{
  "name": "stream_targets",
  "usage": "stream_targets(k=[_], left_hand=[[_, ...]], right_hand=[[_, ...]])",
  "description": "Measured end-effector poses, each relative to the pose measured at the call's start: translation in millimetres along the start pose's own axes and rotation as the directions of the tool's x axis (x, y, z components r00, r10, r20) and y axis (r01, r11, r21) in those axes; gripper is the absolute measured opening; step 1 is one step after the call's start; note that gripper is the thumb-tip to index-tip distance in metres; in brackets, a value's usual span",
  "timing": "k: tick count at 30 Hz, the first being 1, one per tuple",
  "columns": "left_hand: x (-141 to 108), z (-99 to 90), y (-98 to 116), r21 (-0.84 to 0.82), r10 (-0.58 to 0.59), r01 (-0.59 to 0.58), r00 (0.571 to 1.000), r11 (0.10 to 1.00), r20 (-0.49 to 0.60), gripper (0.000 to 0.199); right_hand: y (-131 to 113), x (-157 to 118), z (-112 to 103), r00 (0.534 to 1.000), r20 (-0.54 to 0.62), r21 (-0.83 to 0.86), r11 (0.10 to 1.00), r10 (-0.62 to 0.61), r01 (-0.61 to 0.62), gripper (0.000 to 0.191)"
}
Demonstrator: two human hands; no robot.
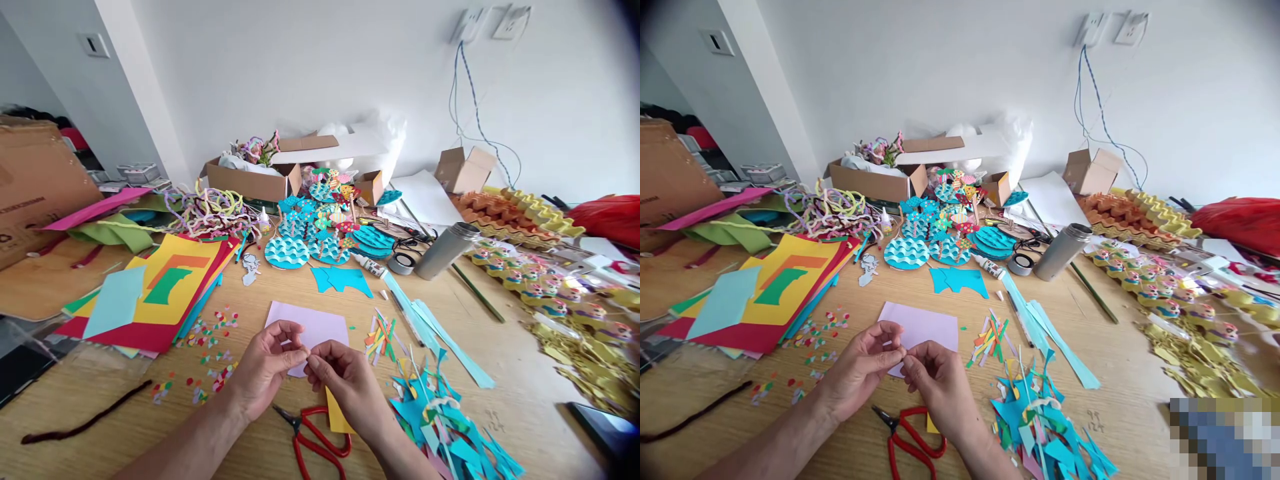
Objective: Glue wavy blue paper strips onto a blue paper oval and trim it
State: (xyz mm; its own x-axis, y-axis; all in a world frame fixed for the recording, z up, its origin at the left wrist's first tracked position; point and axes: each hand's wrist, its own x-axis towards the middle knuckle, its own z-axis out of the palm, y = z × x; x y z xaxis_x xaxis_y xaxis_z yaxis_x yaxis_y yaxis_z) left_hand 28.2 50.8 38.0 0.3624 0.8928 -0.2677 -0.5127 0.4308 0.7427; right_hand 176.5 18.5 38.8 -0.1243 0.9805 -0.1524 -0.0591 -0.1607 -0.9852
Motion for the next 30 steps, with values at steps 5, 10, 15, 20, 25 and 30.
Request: stream_targets(k=[5, 10, 15, 20, 25, 30], left_hand=[[0.9, 0.3, 0.3, -0.007, -0.008, 0.008, 1.000, 1.000, -0.011, 0.034], [0.8, 0.1, 0.8, -0.001, -0.010, 0.010, 1.000, 1.000, -0.023, 0.036], [0.5, 1.2, 1.4, 0.003, -0.020, 0.020, 0.999, 1.000, -0.047, 0.036], [0.8, 0.5, 0.9, 0.003, -0.013, 0.013, 0.998, 1.000, -0.056, 0.036], [1.0, -0.2, 1.2, 0.019, -0.016, 0.017, 0.998, 1.000, -0.052, 0.036], [0.4, 0.1, 1.5, 0.023, -0.013, 0.014, 0.998, 1.000, -0.055, 0.037]], right_hand=[[-1.0, 0.0, -0.5, 1.000, 0.013, -0.013, 1.000, -0.018, 0.018, 0.043], [0.5, -0.4, 0.3, 0.999, 0.004, -0.041, 0.998, -0.043, 0.043, 0.042], [2.6, -0.4, 0.4, 0.999, -0.001, -0.088, 0.995, -0.046, 0.045, 0.042], [4.1, -0.1, 0.7, 0.999, -0.001, -0.099, 0.994, -0.044, 0.044, 0.041], [6.1, -0.5, 1.4, 0.999, 0.002, -0.089, 0.995, -0.050, 0.050, 0.039], [4.8, -0.2, 0.9, 0.999, 0.004, -0.107, 0.993, -0.045, 0.046, 0.040]])
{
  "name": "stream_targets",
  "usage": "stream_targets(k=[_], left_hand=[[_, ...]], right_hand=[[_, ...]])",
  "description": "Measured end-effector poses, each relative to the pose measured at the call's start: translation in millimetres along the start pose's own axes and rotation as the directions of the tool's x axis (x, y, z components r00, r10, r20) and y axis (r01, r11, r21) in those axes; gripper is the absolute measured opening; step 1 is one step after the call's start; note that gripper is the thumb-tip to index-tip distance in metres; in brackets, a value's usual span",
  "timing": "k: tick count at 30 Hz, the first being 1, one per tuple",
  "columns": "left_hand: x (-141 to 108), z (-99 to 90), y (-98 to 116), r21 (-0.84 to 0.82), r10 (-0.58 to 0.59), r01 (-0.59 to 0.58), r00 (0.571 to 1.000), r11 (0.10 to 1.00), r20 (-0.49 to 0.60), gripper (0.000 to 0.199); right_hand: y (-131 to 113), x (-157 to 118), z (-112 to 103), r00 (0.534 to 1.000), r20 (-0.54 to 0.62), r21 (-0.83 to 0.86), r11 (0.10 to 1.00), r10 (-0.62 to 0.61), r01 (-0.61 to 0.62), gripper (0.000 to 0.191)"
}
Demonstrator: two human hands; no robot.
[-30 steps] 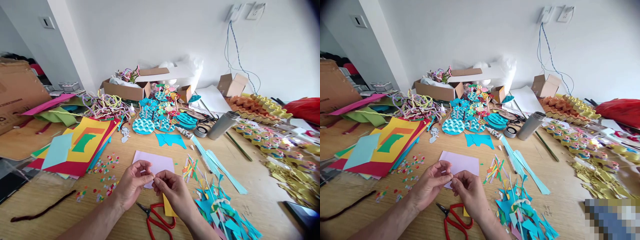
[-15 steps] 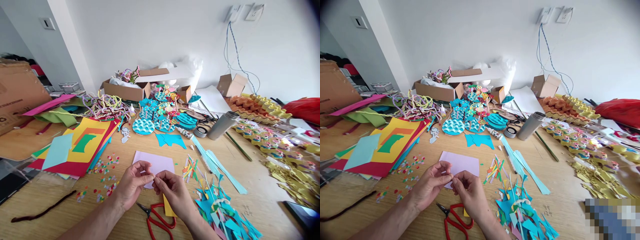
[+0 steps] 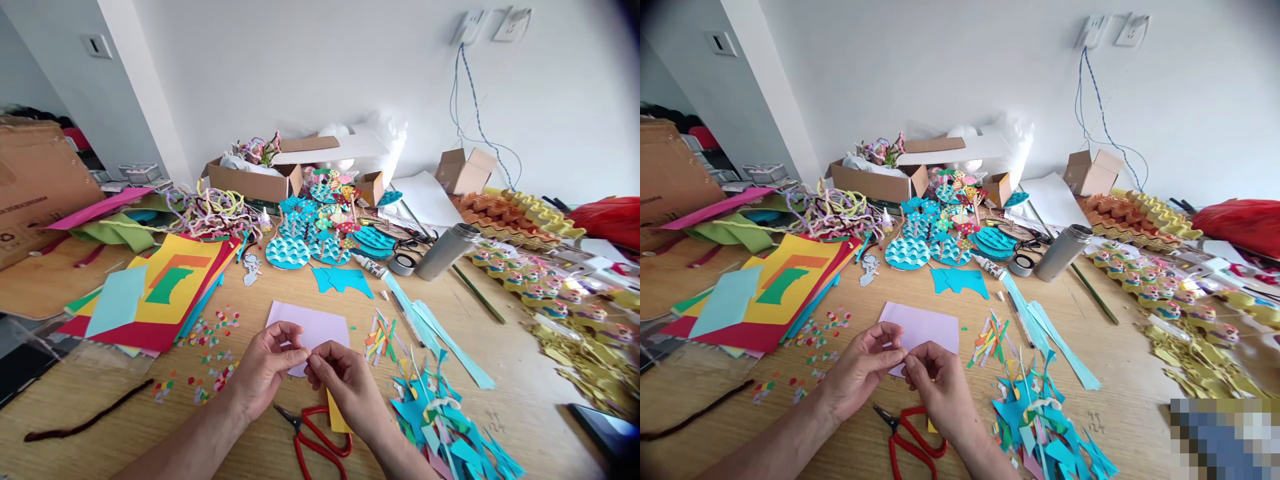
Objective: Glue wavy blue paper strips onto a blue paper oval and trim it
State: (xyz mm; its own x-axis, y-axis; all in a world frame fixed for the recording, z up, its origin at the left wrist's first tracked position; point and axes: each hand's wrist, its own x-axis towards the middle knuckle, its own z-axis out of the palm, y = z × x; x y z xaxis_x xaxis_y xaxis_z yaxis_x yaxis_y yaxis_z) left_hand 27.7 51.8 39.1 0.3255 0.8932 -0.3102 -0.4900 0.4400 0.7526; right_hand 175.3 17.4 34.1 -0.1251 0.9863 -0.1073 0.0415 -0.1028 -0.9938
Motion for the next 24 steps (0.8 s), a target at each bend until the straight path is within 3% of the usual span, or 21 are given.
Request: stream_targets(k=[24], left_hand=[[1.3, -3.7, -0.9, -0.010, -0.041, 0.041, 0.999, 0.999, -0.006, 0.036]], right_hand=[[-2.8, -1.8, -1.0, 0.999, -0.013, -0.059, 0.997, -0.040, 0.039, 0.037]])
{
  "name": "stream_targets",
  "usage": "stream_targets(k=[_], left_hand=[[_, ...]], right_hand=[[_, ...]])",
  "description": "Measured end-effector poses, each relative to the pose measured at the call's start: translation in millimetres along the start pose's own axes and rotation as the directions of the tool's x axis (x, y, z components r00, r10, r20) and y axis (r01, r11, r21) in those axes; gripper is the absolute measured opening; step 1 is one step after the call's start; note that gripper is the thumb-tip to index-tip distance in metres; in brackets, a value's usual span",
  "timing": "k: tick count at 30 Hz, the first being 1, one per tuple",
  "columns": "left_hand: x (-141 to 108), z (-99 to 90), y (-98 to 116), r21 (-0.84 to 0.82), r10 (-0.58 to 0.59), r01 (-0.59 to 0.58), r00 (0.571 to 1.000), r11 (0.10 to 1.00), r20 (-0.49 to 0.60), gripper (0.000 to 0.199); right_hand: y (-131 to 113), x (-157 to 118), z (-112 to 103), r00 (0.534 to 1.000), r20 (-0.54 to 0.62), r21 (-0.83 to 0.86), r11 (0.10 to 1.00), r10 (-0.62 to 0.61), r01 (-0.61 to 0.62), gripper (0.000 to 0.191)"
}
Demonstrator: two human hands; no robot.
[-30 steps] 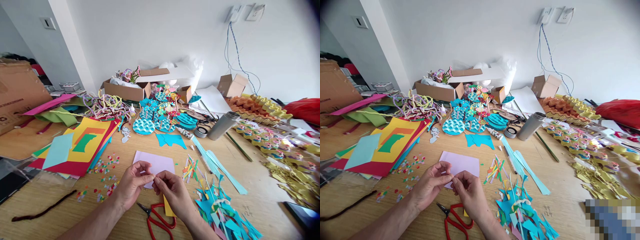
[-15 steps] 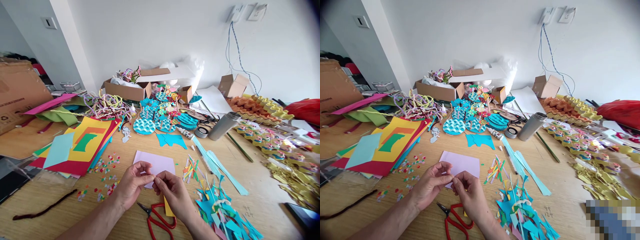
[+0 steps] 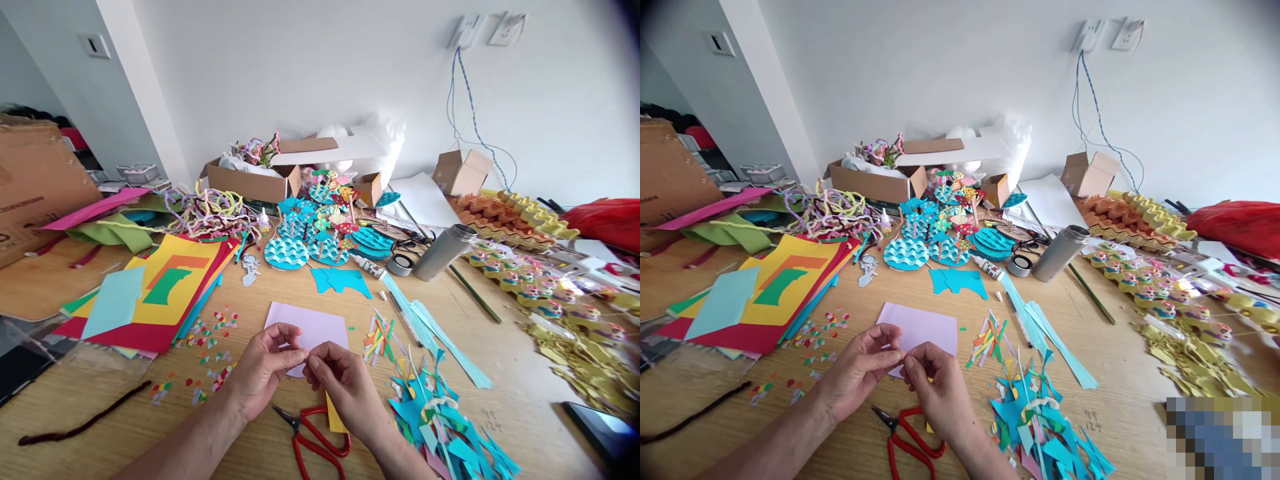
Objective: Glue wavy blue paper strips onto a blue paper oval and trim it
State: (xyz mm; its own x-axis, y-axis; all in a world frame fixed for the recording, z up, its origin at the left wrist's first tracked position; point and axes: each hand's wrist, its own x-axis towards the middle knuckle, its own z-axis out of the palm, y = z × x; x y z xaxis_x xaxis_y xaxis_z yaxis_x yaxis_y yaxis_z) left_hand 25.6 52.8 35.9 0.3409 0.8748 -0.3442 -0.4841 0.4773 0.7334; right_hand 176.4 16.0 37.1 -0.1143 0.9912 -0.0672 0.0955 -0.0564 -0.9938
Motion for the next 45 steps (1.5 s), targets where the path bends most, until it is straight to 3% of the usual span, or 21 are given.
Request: stream_targets(k=[2, 6, 9, 12, 15, 17, 20, 24, 34, 45], left_hand=[[2.6, -2.4, 0.5, -0.005, 0.020, -0.020, 1.000, 1.000, -0.018, 0.036], [9.3, -9.4, 2.7, 0.012, 0.119, -0.118, 0.990, 0.993, -0.071, 0.032], [11.8, -13.2, 4.4, 0.054, 0.173, -0.169, 0.981, 0.984, -0.093, 0.031], [11.2, -14.0, 5.4, 0.095, 0.209, -0.202, 0.975, 0.975, -0.074, 0.031], [10.2, -13.2, 5.0, 0.177, 0.254, -0.240, 0.965, 0.955, -0.061, 0.031], [10.3, -13.0, 4.0, 0.254, 0.292, -0.269, 0.955, 0.929, -0.056, 0.030], [11.2, -13.9, 2.1, 0.334, 0.330, -0.297, 0.943, 0.894, -0.043, 0.028], [11.8, -15.4, 1.1, 0.363, 0.336, -0.302, 0.941, 0.881, -0.032, 0.028], [11.0, -13.6, 2.7, 0.479, 0.346, -0.296, 0.938, 0.826, -0.016, 0.027], [11.0, -14.8, 2.8, 0.505, 0.352, -0.309, 0.936, 0.806, 0.011, 0.024]], right_hand=[[-3.5, 2.4, -9.6, 0.999, -0.047, -0.005, 1.000, -0.023, 0.022, 0.036], [-4.4, 10.6, -41.2, 0.963, -0.259, -0.067, 0.996, -0.077, 0.062, 0.034], [2.6, 15.6, -62.7, 0.938, -0.338, -0.197, 0.980, -0.078, 0.011, 0.029], [10.3, 17.5, -74.4, 0.956, -0.290, -0.429, 0.899, -0.047, -0.086, 0.019], [14.7, 18.0, -78.1, 0.965, -0.257, -0.688, 0.711, -0.052, -0.145, 0.013], [16.5, 18.8, -78.5, 0.960, -0.263, -0.809, 0.565, -0.097, -0.165, 0.019], [19.9, 21.0, -77.6, 0.960, -0.248, -0.893, 0.415, -0.128, -0.175, 0.028], [24.9, 22.7, -74.8, 0.975, -0.185, -0.948, 0.285, -0.121, -0.144, 0.037], [15.2, 16.4, -70.9, 0.995, -0.100, -0.979, 0.176, 0.021, -0.102, 0.049], [-19.6, -15.8, -51.0, 0.979, 0.047, -0.998, 0.051, 0.199, 0.037, 0.042]])
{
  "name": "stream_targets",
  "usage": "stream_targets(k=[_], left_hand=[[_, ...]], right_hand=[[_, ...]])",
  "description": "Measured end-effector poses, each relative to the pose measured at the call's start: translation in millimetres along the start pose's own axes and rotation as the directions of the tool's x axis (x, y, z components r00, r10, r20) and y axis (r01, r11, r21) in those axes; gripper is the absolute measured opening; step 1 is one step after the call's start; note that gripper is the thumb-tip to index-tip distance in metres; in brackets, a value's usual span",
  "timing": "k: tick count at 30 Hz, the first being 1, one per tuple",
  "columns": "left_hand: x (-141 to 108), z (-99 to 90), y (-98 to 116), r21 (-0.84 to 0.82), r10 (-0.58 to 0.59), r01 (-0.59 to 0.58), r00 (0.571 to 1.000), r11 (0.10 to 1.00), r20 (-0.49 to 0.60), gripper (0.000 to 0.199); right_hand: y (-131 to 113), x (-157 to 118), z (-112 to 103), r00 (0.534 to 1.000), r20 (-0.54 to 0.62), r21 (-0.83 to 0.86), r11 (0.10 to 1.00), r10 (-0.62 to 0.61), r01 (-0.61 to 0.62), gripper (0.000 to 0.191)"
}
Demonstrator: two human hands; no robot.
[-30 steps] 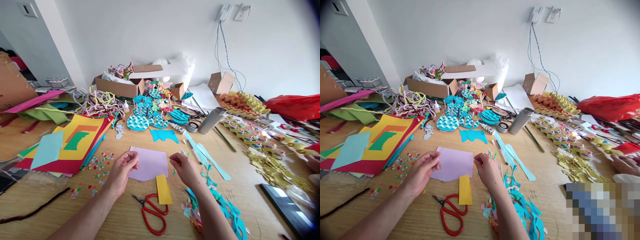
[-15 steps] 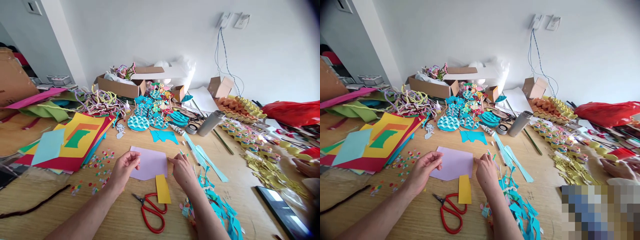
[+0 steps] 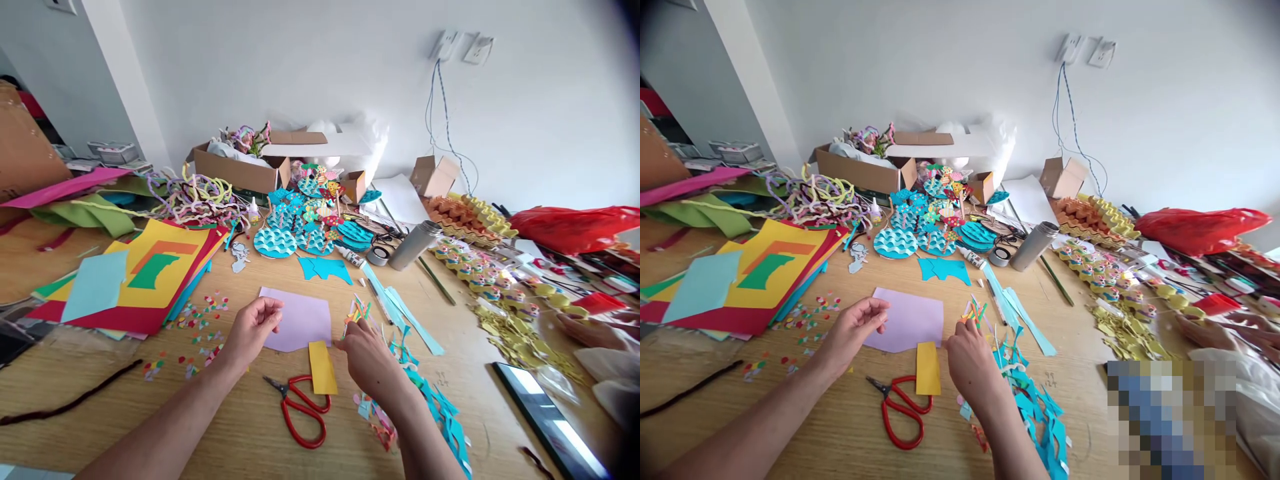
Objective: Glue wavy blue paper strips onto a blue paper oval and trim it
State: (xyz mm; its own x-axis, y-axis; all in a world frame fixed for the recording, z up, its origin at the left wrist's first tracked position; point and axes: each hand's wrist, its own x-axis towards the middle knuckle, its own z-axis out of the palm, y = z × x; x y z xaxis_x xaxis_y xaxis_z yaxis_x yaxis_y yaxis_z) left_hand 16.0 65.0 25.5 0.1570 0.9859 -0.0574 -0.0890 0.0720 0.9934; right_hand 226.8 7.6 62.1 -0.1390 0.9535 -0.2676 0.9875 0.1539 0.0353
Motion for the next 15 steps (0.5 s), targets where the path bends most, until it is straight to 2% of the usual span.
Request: stream_targets(k=[7, 12, 15], left_hand=[[-0.6, 0.4, 1.7, -0.024, 0.001, -0.001, 1.000, 1.000, -0.004, 0.021], [-1.3, 0.5, 2.3, -0.021, 0.012, -0.012, 1.000, 1.000, 0.010, 0.019], [-0.4, -0.2, 1.3, -0.025, 0.018, -0.018, 1.000, 1.000, 0.002, 0.019]], right_hand=[[-5.0, -31.8, -0.7, 0.999, 0.044, 0.068, 0.998, -0.018, 0.015, 0.032], [-0.6, -31.7, 0.6, 0.995, 0.013, 0.161, 0.982, 0.100, -0.100, 0.021], [-1.4, -29.9, 3.0, 0.992, -0.001, 0.219, 0.968, 0.123, -0.120, 0.012]])
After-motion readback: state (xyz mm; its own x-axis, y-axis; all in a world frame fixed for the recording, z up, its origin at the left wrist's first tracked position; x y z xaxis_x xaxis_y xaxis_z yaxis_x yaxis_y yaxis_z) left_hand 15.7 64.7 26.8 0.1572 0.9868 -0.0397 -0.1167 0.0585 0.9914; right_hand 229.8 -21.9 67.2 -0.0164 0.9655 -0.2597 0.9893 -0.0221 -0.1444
